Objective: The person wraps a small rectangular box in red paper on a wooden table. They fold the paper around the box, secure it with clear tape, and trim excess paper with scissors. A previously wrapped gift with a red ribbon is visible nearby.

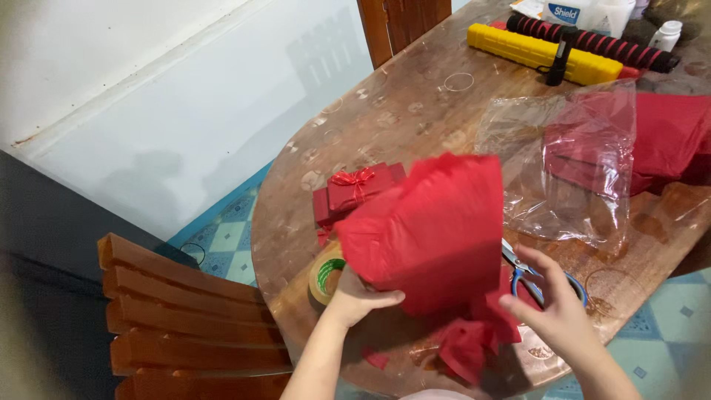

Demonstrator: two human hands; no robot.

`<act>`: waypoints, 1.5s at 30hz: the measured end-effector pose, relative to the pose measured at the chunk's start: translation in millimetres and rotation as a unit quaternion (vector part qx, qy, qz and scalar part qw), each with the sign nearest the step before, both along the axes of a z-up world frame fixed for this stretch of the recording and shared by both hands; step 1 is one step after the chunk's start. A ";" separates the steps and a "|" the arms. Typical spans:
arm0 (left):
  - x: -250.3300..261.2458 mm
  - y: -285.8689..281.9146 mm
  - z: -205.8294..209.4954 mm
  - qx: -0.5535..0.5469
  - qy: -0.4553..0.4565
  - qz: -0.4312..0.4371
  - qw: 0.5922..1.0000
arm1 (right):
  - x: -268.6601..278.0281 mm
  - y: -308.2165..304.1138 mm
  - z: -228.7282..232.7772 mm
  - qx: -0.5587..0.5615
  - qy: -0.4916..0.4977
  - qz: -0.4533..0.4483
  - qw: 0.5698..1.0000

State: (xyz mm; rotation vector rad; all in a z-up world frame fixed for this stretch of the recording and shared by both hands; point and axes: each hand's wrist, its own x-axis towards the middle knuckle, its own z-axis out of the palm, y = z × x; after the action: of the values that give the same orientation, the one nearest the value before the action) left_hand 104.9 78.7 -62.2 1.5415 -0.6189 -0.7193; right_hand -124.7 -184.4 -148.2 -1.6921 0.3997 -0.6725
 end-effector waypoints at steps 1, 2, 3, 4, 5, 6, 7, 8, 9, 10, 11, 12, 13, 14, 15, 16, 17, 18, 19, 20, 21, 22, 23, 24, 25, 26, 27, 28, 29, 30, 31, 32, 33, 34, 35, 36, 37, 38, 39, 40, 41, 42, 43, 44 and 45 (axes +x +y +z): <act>0.9 -1.0 -4.9 0.005 -0.007 -0.007 1.000 | 1.7 -0.9 6.8 -0.071 0.001 0.004 0.998; 1.8 -3.1 -10.0 0.010 -0.014 -0.014 1.000 | 3.8 0.6 12.2 -0.093 0.001 0.018 0.996; 2.0 -5.5 -15.7 0.002 -0.004 -0.039 0.999 | 7.1 3.3 15.7 -0.115 0.002 0.031 0.993; 1.7 -7.8 -21.9 -0.006 0.005 -0.063 0.998 | 10.6 6.6 17.5 -0.137 0.002 0.045 0.989; 2.2 -10.5 -27.8 -0.014 0.014 -0.088 0.996 | 13.9 9.4 18.1 -0.096 0.055 0.060 0.992; 2.1 -13.4 -33.6 -0.010 0.023 -0.085 0.996 | 17.3 11.4 17.9 -0.053 0.109 0.075 0.990; 2.3 -16.5 -39.0 -0.006 0.032 -0.083 0.996 | 21.3 12.2 17.5 -0.011 0.162 0.091 0.983; 2.9 -16.9 -43.3 0.000 0.041 -0.079 0.996 | 25.5 13.2 16.8 0.001 0.134 0.095 0.986; 6.4 -17.8 -46.2 -0.001 0.040 -0.069 0.997 | 29.9 12.8 16.5 0.013 0.105 0.100 0.989; 8.4 -18.4 -49.1 0.002 0.043 -0.061 0.997 | 28.6 14.2 15.6 0.029 0.080 0.102 0.991; 10.1 -19.0 -51.7 0.005 0.046 -0.053 0.998 | 30.6 13.0 15.3 0.009 0.086 0.101 0.991; 10.3 -17.2 -54.7 0.014 0.045 -0.063 0.997 | 31.6 11.5 14.9 -0.009 0.096 0.099 0.990; 14.5 -14.7 -55.1 0.023 0.045 -0.074 0.996 | 32.0 10.5 14.8 -0.027 0.107 0.097 0.989; 16.4 -12.6 -54.6 0.031 0.044 -0.085 0.995 | 30.4 9.8 15.5 -0.014 0.103 0.106 0.989; 13.4 -9.5 -54.0 0.031 0.058 -0.096 0.993 | 27.4 9.3 16.8 -0.002 0.098 0.114 0.989; 14.1 -7.9 -50.3 0.030 0.066 -0.107 0.992 | 27.9 7.8 18.9 0.008 0.088 0.123 0.988; 12.9 -6.0 -46.0 0.028 0.073 -0.117 0.990 | 26.9 7.3 21.1 0.014 0.106 0.128 0.986; 10.8 -4.0 -41.3 0.020 0.072 -0.116 0.990 | 26.8 6.7 23.2 0.018 0.123 0.135 0.983; 8.3 -1.9 -35.9 0.011 0.071 -0.114 0.991 | 25.1 7.1 25.1 0.022 0.140 0.142 0.980; 6.7 -0.4 -29.6 0.002 0.068 -0.110 0.992 | 22.7 6.0 27.3 0.023 0.110 0.146 0.983; 5.0 1.7 -22.4 -0.024 0.076 -0.099 0.992 | 18.8 4.5 30.0 0.024 0.080 0.150 0.985; 4.1 4.0 -14.2 -0.051 0.082 -0.087 0.992 | 17.6 2.1 33.5 0.024 0.049 0.156 0.986; 3.4 6.2 -5.3 -0.077 0.087 -0.074 0.990 | 15.9 -1.2 37.6 0.065 0.008 0.159 0.985; 2.9 8.5 3.8 -0.107 0.025 -0.074 0.991 | 11.8 -5.9 42.5 0.107 -0.031 0.162 0.980; 3.5 9.9 13.7 -0.136 -0.037 -0.074 0.987 | 8.3 -10.8 47.9 0.149 -0.070 0.165 0.972; 4.4 10.5 23.9 -0.164 -0.100 -0.074 0.979 | 6.1 -15.8 53.9 0.145 -0.089 0.160 0.972; 5.9 10.4 34.6 -0.121 -0.156 -0.052 0.979 | 4.8 -21.0 60.5 0.141 -0.107 0.155 0.972; 7.3 9.4 45.2 -0.077 -0.211 -0.029 0.974 | 3.8 -24.5 66.5 0.137 -0.125 0.151 0.971; 7.5 8.3 55.4 -0.032 -0.264 -0.006 0.964 | 3.6 -25.8 71.9 0.143 -0.130 0.154 0.969; 6.5 5.2 64.7 0.007 -0.341 -0.008 0.940 | 5.2 -26.9 77.7 0.147 -0.137 0.159 0.967; 3.6 0.7 72.5 0.046 -0.416 -0.011 0.908 | 7.0 -26.1 83.0 0.152 -0.143 0.163 0.964; 1.1 -4.3 79.7 0.085 -0.488 -0.012 0.869 | 10.4 -24.0 87.7 0.139 -0.140 0.153 0.968; -1.6 -9.9 85.8 0.106 -0.502 -0.018 0.858 | 13.7 -21.5 91.9 0.127 -0.138 0.144 0.972; -4.3 -16.1 90.5 0.128 -0.516 -0.025 0.847 | 16.6 -19.3 95.5 0.114 -0.137 0.134 0.975; -6.7 -20.3 94.6 0.149 -0.529 -0.032 0.835 | 18.9 -17.9 99.0 0.108 -0.134 0.135 0.976; -8.2 -22.4 98.1 0.153 -0.527 -0.035 0.835 | 20.2 -15.8 102.3 0.102 -0.132 0.136 0.977; -9.2 -24.3 101.0 0.157 -0.525 -0.038 0.836 | 21.4 -14.2 105.5 0.095 -0.130 0.136 0.978; -10.1 -25.8 103.2 0.161 -0.523 -0.042 0.836 | 21.3 -13.3 108.4 0.084 -0.116 0.125 0.982; -10.4 -24.4 105.7 0.138 -0.508 -0.050 0.849 | 21.0 -13.0 111.2 0.073 -0.102 0.115 0.985; -10.1 -19.8 108.4 0.114 -0.493 -0.059 0.861 | 20.2 -12.7 113.9 0.061 -0.088 0.103 0.989; -9.8 -15.1 111.1 0.089 -0.478 -0.067 0.871 | 18.9 -12.7 116.7 0.025 -0.106 0.113 0.988; -10.1 -10.0 113.8 0.079 -0.471 -0.076 0.876 | 17.0 -12.7 119.3 -0.010 -0.124 0.123 0.985; -10.9 -4.1 116.6 0.069 -0.463 -0.084 0.880 | 14.9 -13.2 121.8 -0.045 -0.141 0.133 0.980; -12.4 1.0 118.9 0.060 -0.455 -0.091 0.884 | 12.7 -13.8 124.0 -0.065 -0.146 0.142 0.977; -13.4 4.3 121.2 0.054 -0.459 -0.093 0.882 | 10.2 -14.4 126.0 -0.086 -0.150 0.150 0.973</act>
State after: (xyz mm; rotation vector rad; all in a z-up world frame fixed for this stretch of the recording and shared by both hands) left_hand 91.5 83.0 59.0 1.9176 -1.4610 -0.1046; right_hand -114.5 -198.8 -22.1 -1.7308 -0.1310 -0.7389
